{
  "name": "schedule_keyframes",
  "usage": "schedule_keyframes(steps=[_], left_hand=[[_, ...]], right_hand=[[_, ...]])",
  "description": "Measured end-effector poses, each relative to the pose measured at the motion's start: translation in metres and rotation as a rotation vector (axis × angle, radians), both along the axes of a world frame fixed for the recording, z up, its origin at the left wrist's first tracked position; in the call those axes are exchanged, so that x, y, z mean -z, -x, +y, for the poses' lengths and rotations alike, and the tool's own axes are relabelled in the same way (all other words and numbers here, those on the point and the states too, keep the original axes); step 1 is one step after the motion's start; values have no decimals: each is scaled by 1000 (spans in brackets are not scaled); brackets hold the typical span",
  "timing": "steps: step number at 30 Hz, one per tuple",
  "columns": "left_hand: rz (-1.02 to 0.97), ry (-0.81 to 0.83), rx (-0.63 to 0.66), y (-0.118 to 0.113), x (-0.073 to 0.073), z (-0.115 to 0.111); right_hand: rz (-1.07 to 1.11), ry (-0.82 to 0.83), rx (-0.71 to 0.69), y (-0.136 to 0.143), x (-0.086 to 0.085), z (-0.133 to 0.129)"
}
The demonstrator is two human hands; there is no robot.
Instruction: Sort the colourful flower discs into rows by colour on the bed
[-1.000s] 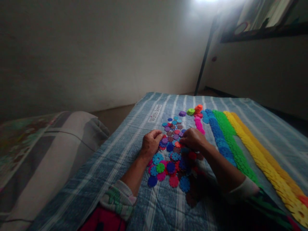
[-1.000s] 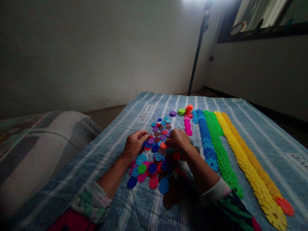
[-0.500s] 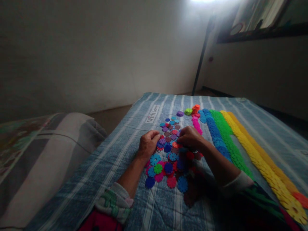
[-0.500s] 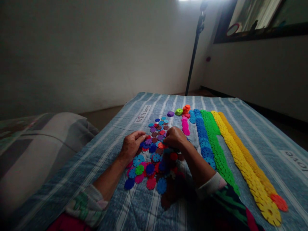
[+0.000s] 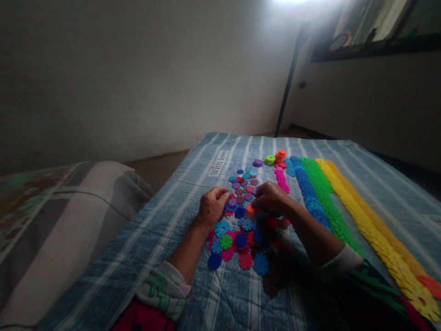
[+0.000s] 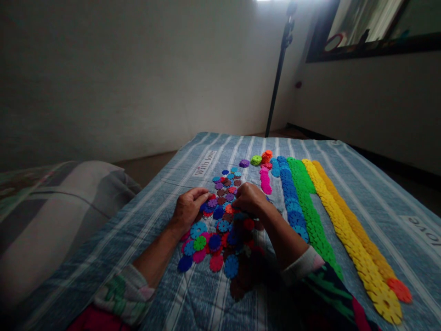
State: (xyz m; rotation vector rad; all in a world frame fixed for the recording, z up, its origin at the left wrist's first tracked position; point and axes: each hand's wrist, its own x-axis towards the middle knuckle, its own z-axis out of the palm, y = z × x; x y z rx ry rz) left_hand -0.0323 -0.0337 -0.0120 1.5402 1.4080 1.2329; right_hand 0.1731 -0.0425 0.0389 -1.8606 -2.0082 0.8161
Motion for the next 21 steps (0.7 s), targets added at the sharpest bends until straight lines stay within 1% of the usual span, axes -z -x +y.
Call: schedule_keyframes(steps=[4, 12, 17, 21], left_hand=[[5, -1, 5, 0, 0, 0], [46, -12, -19, 0, -5, -3], [22, 15, -13, 0, -7, -2], [7, 37, -53, -2, -10, -3]], right_hand=[[80, 27, 8, -3, 3, 2], [260, 82, -5, -13, 6, 4], [293, 64, -9, -19, 12, 7], [279, 55, -34, -21, 10, 7]])
